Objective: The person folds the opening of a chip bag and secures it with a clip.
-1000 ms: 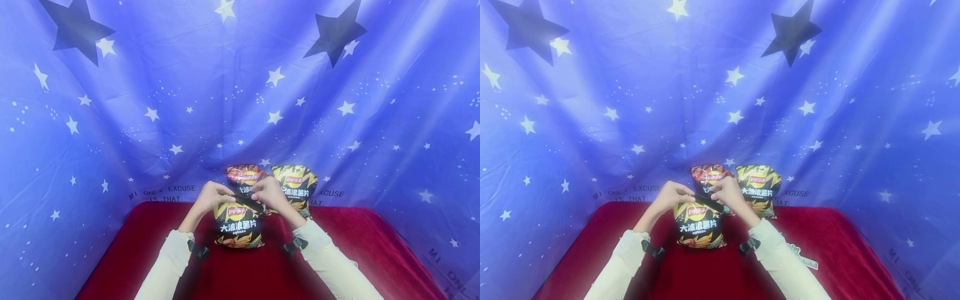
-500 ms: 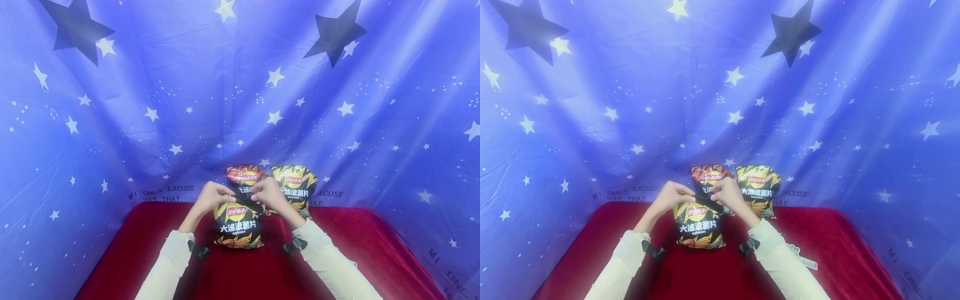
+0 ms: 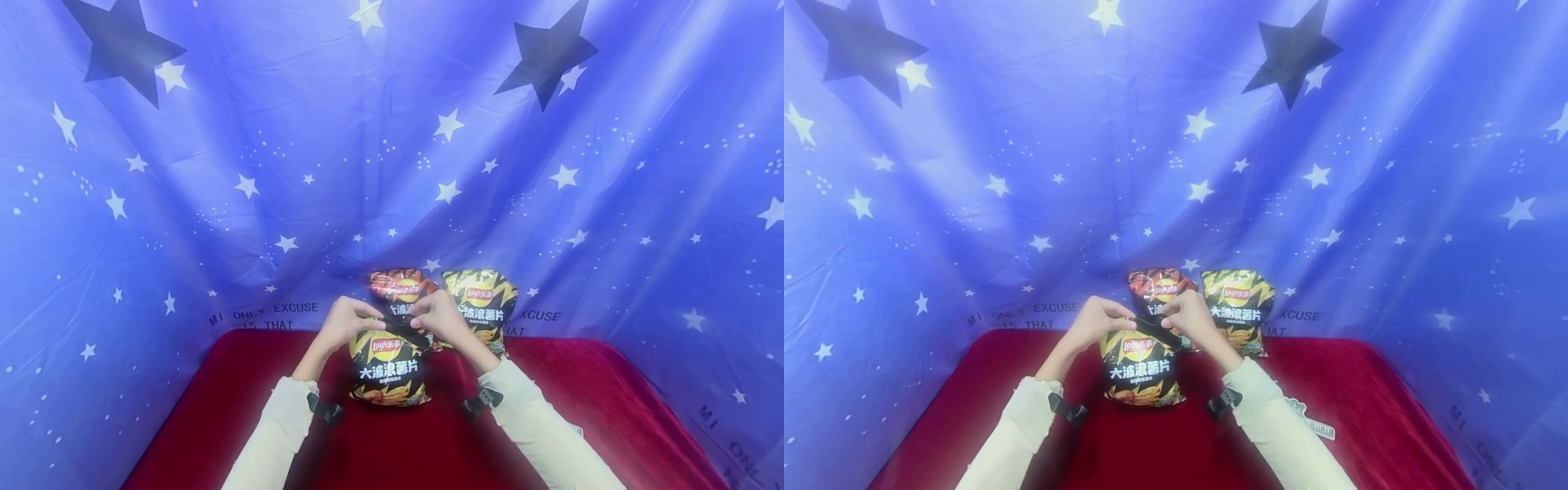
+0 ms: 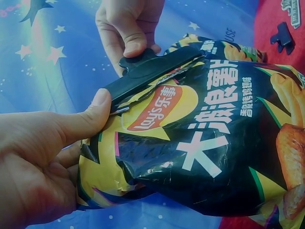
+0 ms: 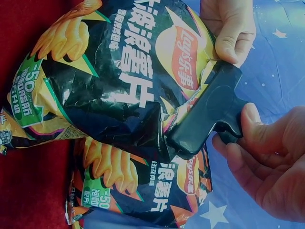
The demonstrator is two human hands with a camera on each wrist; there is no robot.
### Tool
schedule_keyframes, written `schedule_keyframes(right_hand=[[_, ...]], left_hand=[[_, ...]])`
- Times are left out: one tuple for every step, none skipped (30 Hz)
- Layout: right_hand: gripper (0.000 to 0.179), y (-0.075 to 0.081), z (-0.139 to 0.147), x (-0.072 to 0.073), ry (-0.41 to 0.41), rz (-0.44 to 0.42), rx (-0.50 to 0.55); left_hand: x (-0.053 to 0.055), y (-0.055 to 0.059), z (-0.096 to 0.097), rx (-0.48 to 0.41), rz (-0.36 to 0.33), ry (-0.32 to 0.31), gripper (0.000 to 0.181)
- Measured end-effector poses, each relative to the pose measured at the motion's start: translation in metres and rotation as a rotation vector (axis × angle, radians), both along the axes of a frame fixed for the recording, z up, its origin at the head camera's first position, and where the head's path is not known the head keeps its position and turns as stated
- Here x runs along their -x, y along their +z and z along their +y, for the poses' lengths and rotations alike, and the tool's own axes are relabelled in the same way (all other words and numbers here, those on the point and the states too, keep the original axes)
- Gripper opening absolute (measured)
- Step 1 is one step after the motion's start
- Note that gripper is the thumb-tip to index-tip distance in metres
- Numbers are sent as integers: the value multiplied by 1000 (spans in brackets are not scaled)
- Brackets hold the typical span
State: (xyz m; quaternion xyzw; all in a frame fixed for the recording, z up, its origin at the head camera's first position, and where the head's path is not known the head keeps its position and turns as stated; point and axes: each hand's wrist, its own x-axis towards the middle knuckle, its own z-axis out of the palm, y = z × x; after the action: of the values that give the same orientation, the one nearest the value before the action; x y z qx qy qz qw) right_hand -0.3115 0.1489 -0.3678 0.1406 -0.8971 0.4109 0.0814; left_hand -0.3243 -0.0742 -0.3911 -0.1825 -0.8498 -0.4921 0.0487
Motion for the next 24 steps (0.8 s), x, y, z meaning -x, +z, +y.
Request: schedule_keyframes(right_hand=[[18,0,0,0,2,0,0],[18,0,0,0,3,0,2],[19,0,0,0,6,5,0],[19,-1,0,0,7,8,0],[19,-1,0,0,9,12,0],[19,-2,0,0,10,12,1],[19,-2,0,0,11,12,2],[19,-2,0,1,10,18,-3],[19,-2,0,1,12,21,-6],[18,-2,0,1,11,18,-5],[18,-2,0,0,13,19,-10],[18,-1,0,0,14,16,-12],[18,-1,0,0,16,14,-15],[18,-1,0,0,16,11,-17],[19,-1,0,0,21,9,-17],[19,-1,1,0,23,7,-20],[20,-2,1,1,27,6,-22],[20,-2,1,1,30,4,-21],[20,-2,2,1,33,4,-22],[21,-2,2,2,35,-1,-18],[21,-2,2,2,37,-4,-18],[21,-2,2,2,34,-13,-13],[21,-2,2,1,34,-20,-9],[22,-2,2,1,32,-29,-3]], left_hand=[[0,0,0,-2,0,-1,17],[0,0,0,-5,-1,-1,17],[0,0,0,-5,-1,-1,17],[0,0,0,-7,-2,-1,17],[0,0,0,-8,-5,1,17],[0,0,0,-8,-8,1,17],[0,0,0,-9,-10,1,17],[0,0,0,-9,-12,2,18],[0,0,0,-9,-13,2,18],[0,0,0,-8,-15,1,18],[0,0,0,-6,-16,1,17],[0,0,0,-2,-17,1,17],[0,0,0,1,-18,1,17],[-1,0,0,4,-19,1,17],[-1,0,0,6,-21,0,17],[-1,1,1,8,-22,0,17],[-1,1,1,8,-22,1,17],[-1,1,1,7,-23,2,17],[-1,2,1,5,-25,3,17],[-2,2,1,3,-25,4,17],[-2,2,1,3,-25,4,17],[-2,2,1,2,-25,4,17],[-2,2,1,1,-24,5,17],[-2,2,1,0,-26,6,17]])
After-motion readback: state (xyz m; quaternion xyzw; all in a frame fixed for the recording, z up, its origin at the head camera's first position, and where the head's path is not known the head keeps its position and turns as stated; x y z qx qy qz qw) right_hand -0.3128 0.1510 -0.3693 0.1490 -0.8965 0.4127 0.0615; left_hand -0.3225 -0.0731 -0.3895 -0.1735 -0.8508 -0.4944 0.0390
